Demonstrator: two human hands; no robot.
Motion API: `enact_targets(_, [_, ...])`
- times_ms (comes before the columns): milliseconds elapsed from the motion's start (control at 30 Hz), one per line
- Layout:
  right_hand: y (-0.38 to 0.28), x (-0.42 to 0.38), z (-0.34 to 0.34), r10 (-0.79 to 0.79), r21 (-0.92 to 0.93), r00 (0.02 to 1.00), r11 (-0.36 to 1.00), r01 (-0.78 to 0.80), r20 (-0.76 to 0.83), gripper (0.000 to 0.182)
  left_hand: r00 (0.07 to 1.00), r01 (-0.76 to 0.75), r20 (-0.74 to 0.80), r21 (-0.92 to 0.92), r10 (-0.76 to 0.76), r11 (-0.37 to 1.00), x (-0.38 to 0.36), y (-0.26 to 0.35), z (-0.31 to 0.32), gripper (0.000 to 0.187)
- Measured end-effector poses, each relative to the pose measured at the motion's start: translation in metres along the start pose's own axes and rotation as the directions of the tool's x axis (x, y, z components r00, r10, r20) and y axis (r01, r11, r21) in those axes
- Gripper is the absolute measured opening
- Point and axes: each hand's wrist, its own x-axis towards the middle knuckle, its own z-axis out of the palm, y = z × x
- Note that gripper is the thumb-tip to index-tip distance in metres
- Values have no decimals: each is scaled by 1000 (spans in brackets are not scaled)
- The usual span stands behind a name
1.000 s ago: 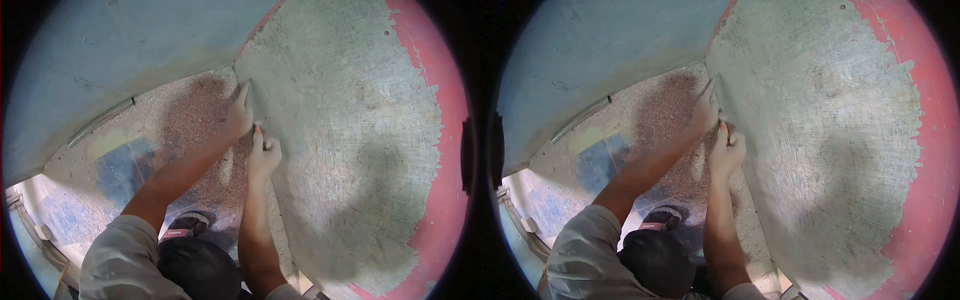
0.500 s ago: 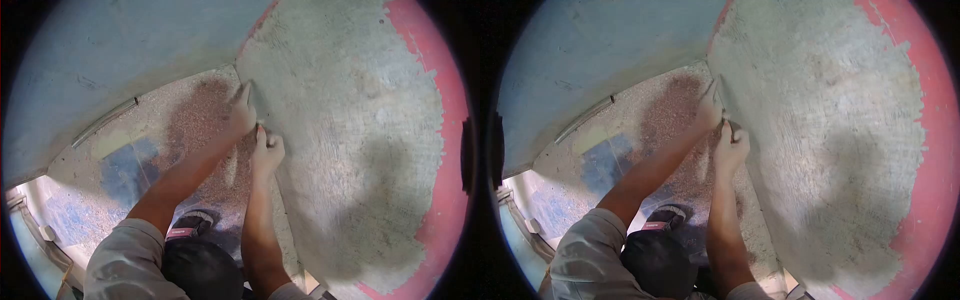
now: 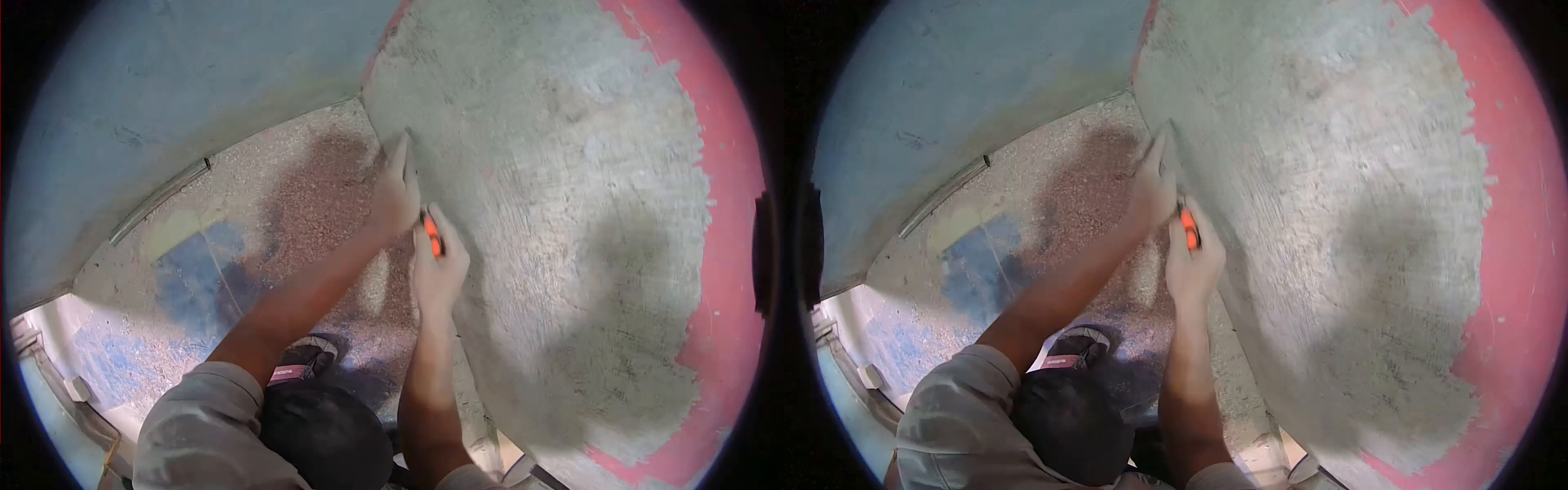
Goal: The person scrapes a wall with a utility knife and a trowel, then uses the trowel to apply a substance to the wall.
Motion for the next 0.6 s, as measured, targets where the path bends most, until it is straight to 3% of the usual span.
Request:
enact_targets(133, [-4,26,18,25,33,999,999,-26,29,35,993,114,35,-125,-111,985,49,9,-17,73])
enact_targets(267, [6,-39,-9,-16,114,990,993,32,-140,31,991,-117,60,-92,123,989,-18,20,-4,73])
enact_targets(333, [4,-35,-11,-13,86,994,996,22,-105,27,974,-214,73,-8,214,977,-38,25,-4,72])
enact_targets(400, [-2,-22,-7,19,87,998,996,-14,-59,25,998,-47,42,-120,52,992,-3,15,0,72])
enact_targets(467, [-15,19,13,49,123,999,991,-51,19,22,999,7,41,-151,-1,988,32,9,-8,71])
enact_targets(533, [-16,18,18,20,145,1000,989,-20,0,20,997,-39,65,-103,46,994,49,12,-24,69])
enact_targets(600, [-9,4,17,56,190,998,981,-49,-28,20,992,-103,67,-42,106,994,19,14,-19,69])
